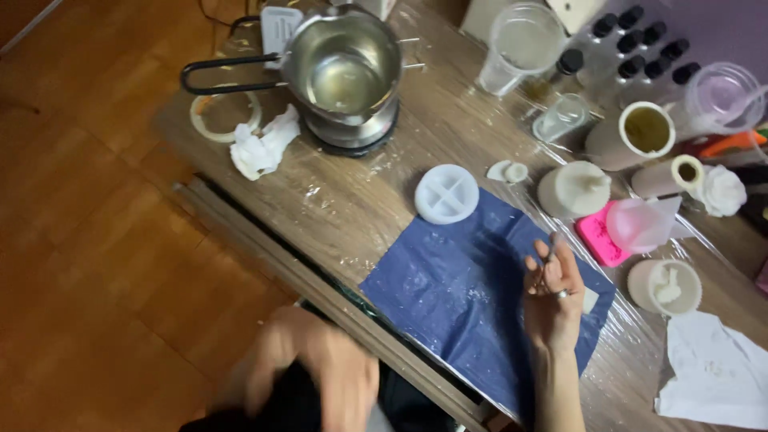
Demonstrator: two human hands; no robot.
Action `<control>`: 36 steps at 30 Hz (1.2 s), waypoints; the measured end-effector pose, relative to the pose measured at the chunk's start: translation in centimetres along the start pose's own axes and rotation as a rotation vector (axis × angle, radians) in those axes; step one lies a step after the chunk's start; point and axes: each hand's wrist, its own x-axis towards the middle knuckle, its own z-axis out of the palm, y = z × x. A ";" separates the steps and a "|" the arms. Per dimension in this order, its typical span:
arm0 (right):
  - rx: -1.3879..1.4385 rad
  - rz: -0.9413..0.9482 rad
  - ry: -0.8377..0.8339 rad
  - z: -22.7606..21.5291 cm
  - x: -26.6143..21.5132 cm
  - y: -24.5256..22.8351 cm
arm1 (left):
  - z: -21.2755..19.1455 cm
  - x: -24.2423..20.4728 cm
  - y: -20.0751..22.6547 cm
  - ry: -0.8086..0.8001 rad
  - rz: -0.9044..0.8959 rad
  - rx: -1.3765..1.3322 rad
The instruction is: Refining and cleaning a small wax object using a brush and a pick tool on a workbench
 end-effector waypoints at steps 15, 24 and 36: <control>-0.331 -0.062 -0.116 0.3 -0.2 0.4 | -2.9 -0.8 3.1 -0.380 -0.020 0.540; -0.554 0.075 -0.203 1.3 -0.9 -0.1 | -3.8 1.2 6.3 0.576 0.737 1.295; -0.468 0.112 -0.245 -0.8 -0.4 1.1 | -11.4 7.5 13.5 0.211 -0.039 2.582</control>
